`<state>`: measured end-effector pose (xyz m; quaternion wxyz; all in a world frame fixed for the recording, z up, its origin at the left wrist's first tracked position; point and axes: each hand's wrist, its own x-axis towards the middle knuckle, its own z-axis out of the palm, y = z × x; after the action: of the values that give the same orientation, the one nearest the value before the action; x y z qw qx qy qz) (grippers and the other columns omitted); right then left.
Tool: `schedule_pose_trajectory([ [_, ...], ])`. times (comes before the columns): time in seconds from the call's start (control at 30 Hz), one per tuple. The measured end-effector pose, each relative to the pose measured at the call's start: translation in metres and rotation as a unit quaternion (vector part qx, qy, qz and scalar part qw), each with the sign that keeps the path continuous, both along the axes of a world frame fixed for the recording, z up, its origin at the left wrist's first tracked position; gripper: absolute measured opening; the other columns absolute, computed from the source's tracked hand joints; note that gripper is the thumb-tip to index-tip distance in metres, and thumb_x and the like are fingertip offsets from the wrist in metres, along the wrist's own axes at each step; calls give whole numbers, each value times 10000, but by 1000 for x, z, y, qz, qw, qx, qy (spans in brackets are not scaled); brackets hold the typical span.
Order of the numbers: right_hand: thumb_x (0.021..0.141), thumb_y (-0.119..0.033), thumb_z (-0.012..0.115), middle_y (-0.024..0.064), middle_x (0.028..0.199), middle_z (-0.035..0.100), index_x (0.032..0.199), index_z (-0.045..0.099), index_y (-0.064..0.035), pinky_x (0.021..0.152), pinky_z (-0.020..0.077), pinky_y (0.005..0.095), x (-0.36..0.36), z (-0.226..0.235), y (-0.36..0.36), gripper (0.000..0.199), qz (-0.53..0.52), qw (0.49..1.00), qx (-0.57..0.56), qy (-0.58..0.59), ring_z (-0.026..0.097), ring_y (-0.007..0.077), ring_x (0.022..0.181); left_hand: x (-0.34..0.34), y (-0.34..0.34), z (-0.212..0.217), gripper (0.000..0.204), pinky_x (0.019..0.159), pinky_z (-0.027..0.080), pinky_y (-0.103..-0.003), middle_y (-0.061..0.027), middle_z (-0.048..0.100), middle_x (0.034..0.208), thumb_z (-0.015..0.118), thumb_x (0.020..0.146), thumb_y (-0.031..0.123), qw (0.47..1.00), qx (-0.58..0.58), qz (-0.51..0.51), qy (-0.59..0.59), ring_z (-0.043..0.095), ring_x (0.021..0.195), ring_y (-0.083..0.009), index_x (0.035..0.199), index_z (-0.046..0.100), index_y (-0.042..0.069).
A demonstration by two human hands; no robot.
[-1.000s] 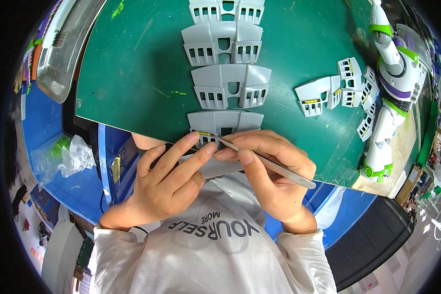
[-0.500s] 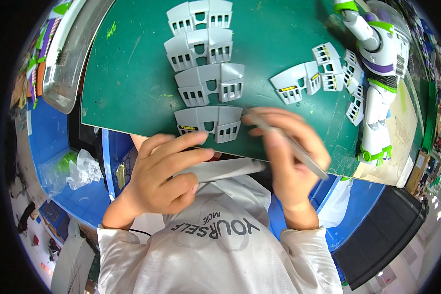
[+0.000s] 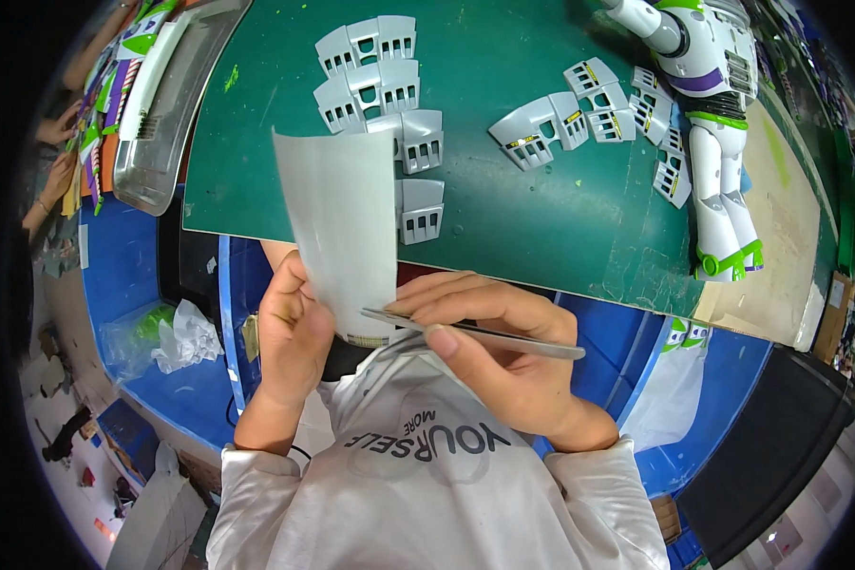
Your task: The person applies small stickers to plastic toy components using tweezers, then attaches toy wings to a Buzz Lightyear figure.
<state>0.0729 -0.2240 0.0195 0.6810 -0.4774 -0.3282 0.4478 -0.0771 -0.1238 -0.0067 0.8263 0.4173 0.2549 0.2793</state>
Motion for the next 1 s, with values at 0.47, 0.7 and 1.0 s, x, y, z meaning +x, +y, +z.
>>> schedule_pose_trajectory([
  [0.47, 598, 29, 664, 115, 905, 629, 888, 624, -9, 679, 430, 320, 8, 7, -13, 295, 44, 924, 50, -377, 601, 243, 814, 2, -7, 14, 355, 555, 493, -198, -90, 572, 887, 589, 761, -54, 998, 11, 23, 62, 578, 712, -91, 1023, 361, 14],
  [0.7, 617, 49, 649, 146, 899, 629, 887, 622, 8, 662, 436, 310, 8, 4, -15, 274, 49, 949, 42, -310, 605, 240, 783, 5, -12, 17, 352, 573, 504, -211, -102, 567, 889, 590, 758, -57, 995, 41, 58, 62, 586, 720, -107, 1011, 355, 12],
  [1.0, 638, 73, 616, 150, 877, 633, 871, 620, 14, 633, 438, 299, 7, -2, -14, 240, 42, 965, 57, -253, 612, 235, 755, 7, -14, 19, 360, 596, 506, -219, -110, 571, 890, 596, 760, -45, 992, 78, 72, 71, 590, 724, -120, 1019, 351, 10],
])
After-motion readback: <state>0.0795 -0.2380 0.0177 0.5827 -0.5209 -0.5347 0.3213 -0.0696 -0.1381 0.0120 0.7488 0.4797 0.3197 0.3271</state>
